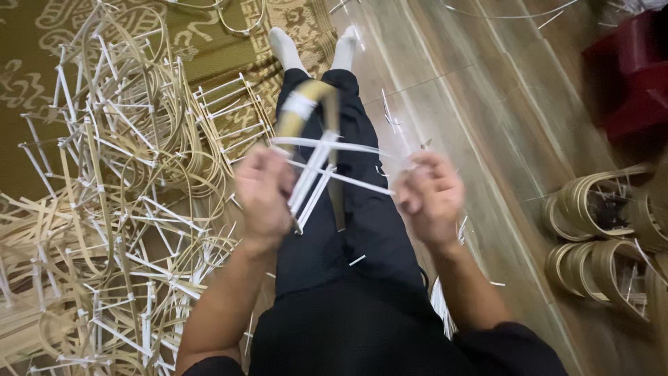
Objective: The person sits on the floor and weaves a basket frame using thin wooden strips and white plastic ties. They wrap the ties around the wooden structure to secure it, using scissors to cut the excess plastic. The person handles the frame with both hands, adjusting the position of the ties and trimming them as needed.
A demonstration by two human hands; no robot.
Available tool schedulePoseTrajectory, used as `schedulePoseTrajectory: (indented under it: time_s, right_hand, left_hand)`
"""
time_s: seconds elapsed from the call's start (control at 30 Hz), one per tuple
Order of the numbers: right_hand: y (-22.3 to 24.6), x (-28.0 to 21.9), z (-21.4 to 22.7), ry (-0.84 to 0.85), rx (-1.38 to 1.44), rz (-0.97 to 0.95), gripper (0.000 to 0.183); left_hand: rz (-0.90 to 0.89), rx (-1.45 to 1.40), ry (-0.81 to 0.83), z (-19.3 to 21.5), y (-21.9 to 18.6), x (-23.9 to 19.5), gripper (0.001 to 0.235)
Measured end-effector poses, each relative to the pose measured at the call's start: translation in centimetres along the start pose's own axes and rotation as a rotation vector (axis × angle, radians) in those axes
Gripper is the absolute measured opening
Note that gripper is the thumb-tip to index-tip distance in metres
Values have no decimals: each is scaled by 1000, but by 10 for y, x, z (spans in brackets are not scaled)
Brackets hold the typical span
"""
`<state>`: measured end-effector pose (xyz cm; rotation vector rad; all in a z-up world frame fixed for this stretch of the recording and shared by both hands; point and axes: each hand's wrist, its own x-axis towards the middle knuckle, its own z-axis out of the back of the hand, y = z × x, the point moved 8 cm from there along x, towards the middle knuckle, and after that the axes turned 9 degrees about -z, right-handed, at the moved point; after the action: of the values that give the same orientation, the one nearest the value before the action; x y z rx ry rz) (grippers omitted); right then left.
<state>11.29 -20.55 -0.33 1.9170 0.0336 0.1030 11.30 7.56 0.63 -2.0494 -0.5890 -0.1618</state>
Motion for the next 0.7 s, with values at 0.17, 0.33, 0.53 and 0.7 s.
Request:
schedulePoseTrajectory:
  time_s: [0.17,0.33,0.53,0.7]
  right_hand:
    - [18,7,88,-287,-951,-244,28]
    - [36,-20,75,-91,-1433,-529,31]
    - [83,-48,-118,383,-903,498,30]
    - [36,-30,-118,449,-617,22,7]
  left_hand:
    - [82,-42,-86,31,-35,20,15]
    - [112,145,95,13,-41,-5,11]
    - [323,247,345,-32,-18,-62,14]
    - [317,259,277,-10,-23,-62,13]
